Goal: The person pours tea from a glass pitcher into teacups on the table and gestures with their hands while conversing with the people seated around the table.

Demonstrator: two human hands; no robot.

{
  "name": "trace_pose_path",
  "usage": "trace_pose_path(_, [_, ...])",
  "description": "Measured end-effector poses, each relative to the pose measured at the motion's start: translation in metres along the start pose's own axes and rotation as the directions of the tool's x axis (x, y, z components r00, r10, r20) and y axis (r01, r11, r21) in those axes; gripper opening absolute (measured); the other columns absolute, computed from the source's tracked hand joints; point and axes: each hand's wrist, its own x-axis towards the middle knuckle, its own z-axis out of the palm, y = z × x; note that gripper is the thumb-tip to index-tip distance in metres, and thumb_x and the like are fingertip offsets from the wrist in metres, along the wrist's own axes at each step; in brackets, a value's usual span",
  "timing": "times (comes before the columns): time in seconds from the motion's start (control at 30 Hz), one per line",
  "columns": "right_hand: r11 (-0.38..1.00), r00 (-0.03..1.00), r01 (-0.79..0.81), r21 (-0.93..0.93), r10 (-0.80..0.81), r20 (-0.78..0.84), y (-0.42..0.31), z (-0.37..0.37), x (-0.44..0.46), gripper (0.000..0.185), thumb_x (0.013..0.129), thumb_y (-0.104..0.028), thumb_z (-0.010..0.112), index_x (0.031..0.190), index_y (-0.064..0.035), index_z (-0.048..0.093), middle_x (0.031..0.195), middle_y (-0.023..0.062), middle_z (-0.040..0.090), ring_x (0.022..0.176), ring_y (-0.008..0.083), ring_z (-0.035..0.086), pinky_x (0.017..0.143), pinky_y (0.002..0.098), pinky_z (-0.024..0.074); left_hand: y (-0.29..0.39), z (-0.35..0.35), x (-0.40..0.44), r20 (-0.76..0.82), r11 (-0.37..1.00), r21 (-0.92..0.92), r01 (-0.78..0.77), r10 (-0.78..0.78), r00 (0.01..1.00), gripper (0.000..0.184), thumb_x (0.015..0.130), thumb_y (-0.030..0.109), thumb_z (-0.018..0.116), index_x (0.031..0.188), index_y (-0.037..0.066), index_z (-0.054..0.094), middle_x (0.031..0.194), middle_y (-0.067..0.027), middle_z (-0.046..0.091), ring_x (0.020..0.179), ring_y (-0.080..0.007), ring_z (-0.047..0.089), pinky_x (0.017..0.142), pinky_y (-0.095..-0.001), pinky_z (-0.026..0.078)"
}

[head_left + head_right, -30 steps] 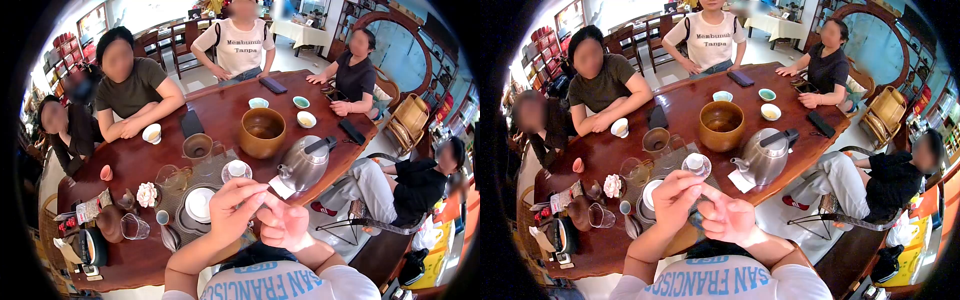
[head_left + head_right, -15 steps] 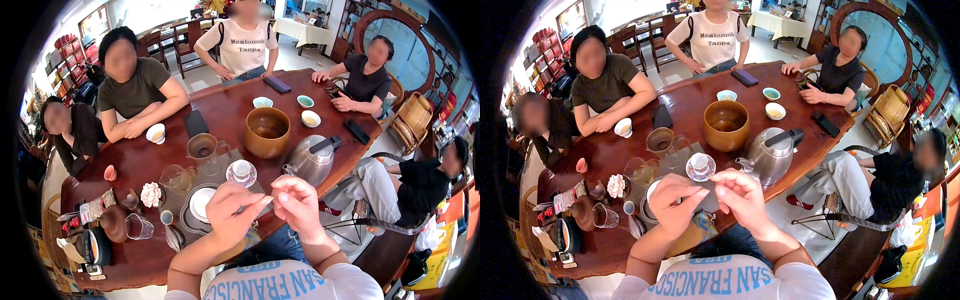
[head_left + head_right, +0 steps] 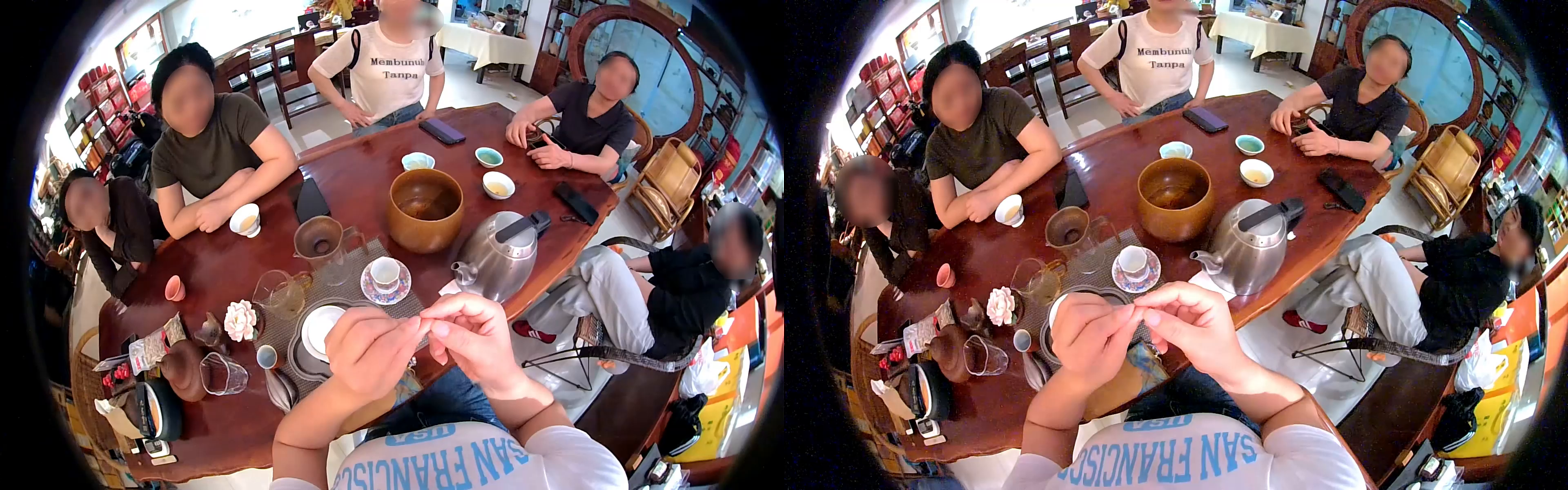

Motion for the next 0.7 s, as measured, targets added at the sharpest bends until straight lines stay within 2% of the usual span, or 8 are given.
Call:
trace_pose_path(0.23, [0.997,1.0,-0.017,0.07,0.018,-0.015,0.007,-0.001,-0.001,0.014,0.088,-0.001,0.06,0.102,0.002,0.06,0.088,0.0082,0.064,0.066,0.0099,0.057,0.057,0.0233,0.048,0.0,0.0,0.0,0.028,0.994,0.073,-0.082,0.08,0.996,0.028,0.059,0.001,0.075,0.086,0.001,0.068,0.073,-0.0038,0.057,0.061,-0.0192,0.055,0.049,-0.0267,0.045])
trace_pose_path(0.33, [0.997,1.0,-0.02,0.076,0.022,-0.023,0.007,0.0,0.0,0.015,0.089,-0.001,0.059,0.103,0.0025,0.06,0.089,0.0092,0.064,0.067,0.0111,0.058,0.058,0.024,0.049,-0.002,-0.001,0.001,0.044,0.996,0.06,-0.071,0.069,0.997,0.028,0.059,0.002,0.075,0.086,0.0,0.068,0.072,-0.0042,0.057,0.061,-0.0191,0.054,0.049,-0.0271,0.045])
trace_pose_path(0.43, [0.992,1.0,-0.011,0.124,0.013,-0.012,0.009,-0.002,0.0,0.017,0.089,-0.002,0.058,0.105,0.0033,0.061,0.091,0.01,0.064,0.067,0.0117,0.059,0.058,0.0243,0.0497,0.001,0.001,-0.001,0.03,0.998,-0.014,0.066,-0.066,0.997,0.02,0.063,0.0,0.077,0.079,0.004,0.068,0.073,-0.0049,0.056,0.063,-0.0212,0.056,0.053,-0.0296,0.044])
trace_pose_path(0.53, [0.995,1.0,0.006,0.099,-0.005,-0.017,0.01,-0.004,0.0,0.017,0.09,-0.004,0.058,0.104,0.0033,0.062,0.091,0.0111,0.065,0.067,0.012,0.059,0.057,0.0245,0.0496,0.0,0.001,-0.003,0.064,0.985,-0.078,0.156,-0.152,0.986,0.018,0.065,0.0,0.077,0.079,0.004,0.067,0.073,-0.0056,0.057,0.064,-0.0196,0.056,0.054,-0.0289,0.043])
trace_pose_path(0.63, [0.999,0.999,0.028,0.039,-0.027,-0.022,0.011,-0.01,-0.002,0.015,0.09,-0.005,0.059,0.101,0.0026,0.064,0.09,0.0097,0.064,0.068,0.0117,0.059,0.057,0.0238,0.0493,0.006,-0.005,0.002,0.226,0.839,-0.278,0.467,-0.415,0.881,0.017,0.069,-0.002,0.075,0.083,0.003,0.067,0.075,-0.0045,0.059,0.067,-0.0164,0.058,0.06,-0.0273,0.046])
trace_pose_path(0.7, [0.997,0.997,0.075,0.016,-0.074,-0.018,0.011,-0.009,0.0,0.014,0.089,-0.006,0.06,0.1,0.0017,0.065,0.09,0.008,0.063,0.068,0.0112,0.058,0.058,0.0231,0.0491,0.011,-0.003,0.003,0.317,0.51,-0.54,0.669,-0.613,0.724,0.02,0.072,-0.003,0.073,0.091,0.002,0.065,0.078,-0.0044,0.061,0.071,-0.0149,0.059,0.066,-0.0264,0.047])
